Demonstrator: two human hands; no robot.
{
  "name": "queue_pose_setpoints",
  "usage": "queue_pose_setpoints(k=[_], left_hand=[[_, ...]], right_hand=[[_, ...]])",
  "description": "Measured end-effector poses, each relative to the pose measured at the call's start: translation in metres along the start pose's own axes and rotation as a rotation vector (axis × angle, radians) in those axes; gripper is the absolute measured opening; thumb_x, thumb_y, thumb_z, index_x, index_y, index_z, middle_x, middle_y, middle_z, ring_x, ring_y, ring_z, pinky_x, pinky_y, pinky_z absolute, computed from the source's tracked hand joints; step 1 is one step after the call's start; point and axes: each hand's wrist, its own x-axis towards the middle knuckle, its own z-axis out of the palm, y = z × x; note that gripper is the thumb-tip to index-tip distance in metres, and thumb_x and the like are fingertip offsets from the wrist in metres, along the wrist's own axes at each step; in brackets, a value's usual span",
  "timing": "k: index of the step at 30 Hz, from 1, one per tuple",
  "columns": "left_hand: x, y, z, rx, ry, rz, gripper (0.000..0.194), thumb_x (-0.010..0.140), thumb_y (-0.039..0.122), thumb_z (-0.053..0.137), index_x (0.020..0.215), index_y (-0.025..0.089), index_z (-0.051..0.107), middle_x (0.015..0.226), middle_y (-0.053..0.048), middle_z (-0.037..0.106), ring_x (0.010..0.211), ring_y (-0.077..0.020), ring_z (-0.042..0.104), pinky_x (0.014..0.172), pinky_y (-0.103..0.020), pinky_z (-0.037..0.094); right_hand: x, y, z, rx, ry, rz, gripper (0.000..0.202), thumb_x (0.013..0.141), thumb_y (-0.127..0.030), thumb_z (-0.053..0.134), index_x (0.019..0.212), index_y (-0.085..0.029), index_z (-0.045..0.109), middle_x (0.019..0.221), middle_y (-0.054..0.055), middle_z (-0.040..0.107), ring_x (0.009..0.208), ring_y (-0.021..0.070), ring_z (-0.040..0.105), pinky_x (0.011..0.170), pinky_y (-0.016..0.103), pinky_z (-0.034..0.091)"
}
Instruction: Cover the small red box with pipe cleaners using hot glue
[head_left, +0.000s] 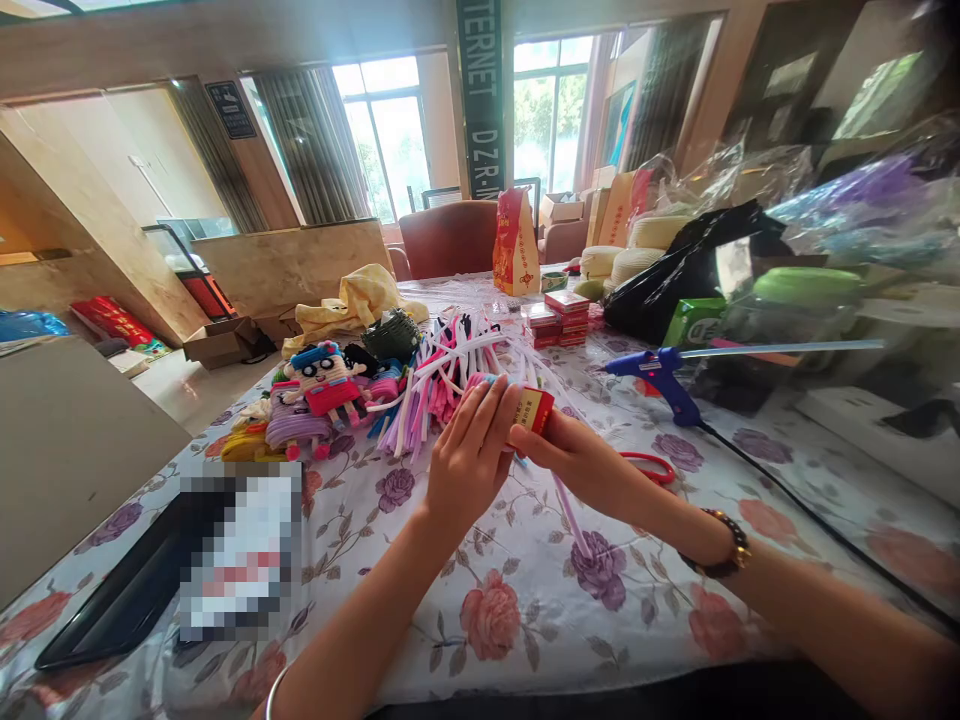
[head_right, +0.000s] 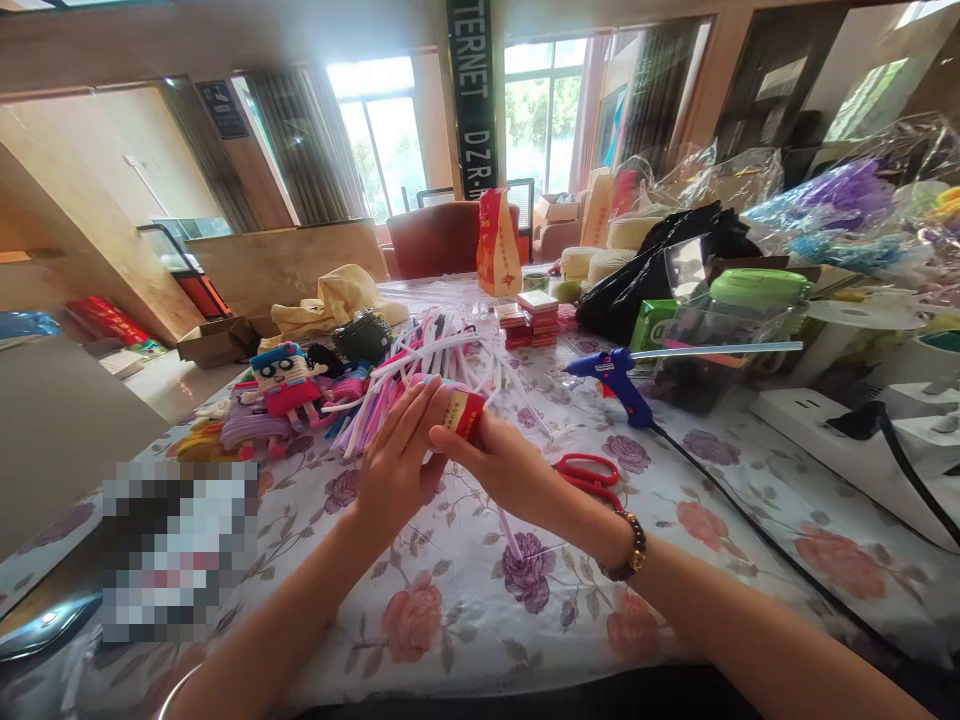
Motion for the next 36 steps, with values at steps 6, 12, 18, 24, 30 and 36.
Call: queue_pose_setpoints(k=[6,12,18,24,30,36], left_hand=[[-0.002,0.001,0.002,0.011,-0.019,-0.019,0.055,0.091,0.019,0.043,0.144,0.011,0.033,0.137,-0.014,0.054,0.134,-0.024,0.044,0.109,-0.04,0.041],[-0.003,0.0,0.002,0.009,0.012,-0.039,0.051,0.094,0.023,0.036,0.142,0.007,0.035,0.135,-0.017,0.055,0.133,-0.0249,0.044,0.111,-0.041,0.038],[-0.003,0.002,0.002,0.017,0.049,-0.048,0.053,0.094,0.026,0.036,0.144,0.01,0.032,0.129,-0.017,0.058,0.127,-0.0271,0.05,0.11,-0.045,0.036],[-0.002,0.003,-0.002,-0.005,0.122,-0.057,0.051,0.092,0.026,0.039,0.14,0.009,0.039,0.112,-0.017,0.062,0.115,-0.0275,0.054,0.106,-0.046,0.039],[0.0,0.003,-0.005,-0.042,0.129,-0.047,0.045,0.091,0.026,0.04,0.133,0.009,0.043,0.11,-0.016,0.059,0.111,-0.0266,0.053,0.105,-0.046,0.039],[0.003,0.007,-0.004,-0.073,0.227,-0.091,0.036,0.085,0.017,0.048,0.12,0.019,0.046,0.103,-0.009,0.056,0.1,-0.0208,0.054,0.095,-0.038,0.045]], right_hand=[[-0.002,-0.001,0.002,-0.067,-0.009,0.001,0.04,0.083,-0.058,0.048,0.086,-0.018,0.052,0.074,0.001,0.053,0.068,0.0134,0.044,0.061,0.029,0.038],[-0.006,0.0,0.006,-0.015,-0.083,-0.052,0.04,0.084,-0.058,0.05,0.085,-0.018,0.05,0.071,-0.002,0.051,0.063,0.0106,0.041,0.055,0.026,0.037],[-0.011,-0.005,0.007,-0.093,-0.079,-0.07,0.037,0.086,-0.056,0.049,0.077,-0.02,0.044,0.063,-0.004,0.046,0.055,0.0087,0.035,0.047,0.025,0.03],[-0.017,-0.013,0.006,-0.191,-0.099,-0.114,0.035,0.087,-0.053,0.05,0.076,-0.02,0.043,0.065,-0.004,0.047,0.055,0.0084,0.036,0.049,0.025,0.032],[-0.021,-0.021,0.002,-0.251,-0.126,-0.147,0.033,0.088,-0.049,0.049,0.076,-0.019,0.044,0.066,-0.003,0.047,0.057,0.0082,0.036,0.05,0.024,0.031],[-0.025,-0.026,0.002,-0.303,-0.115,-0.226,0.028,0.088,-0.044,0.052,0.077,-0.019,0.046,0.067,-0.003,0.051,0.057,0.008,0.038,0.052,0.024,0.032]])
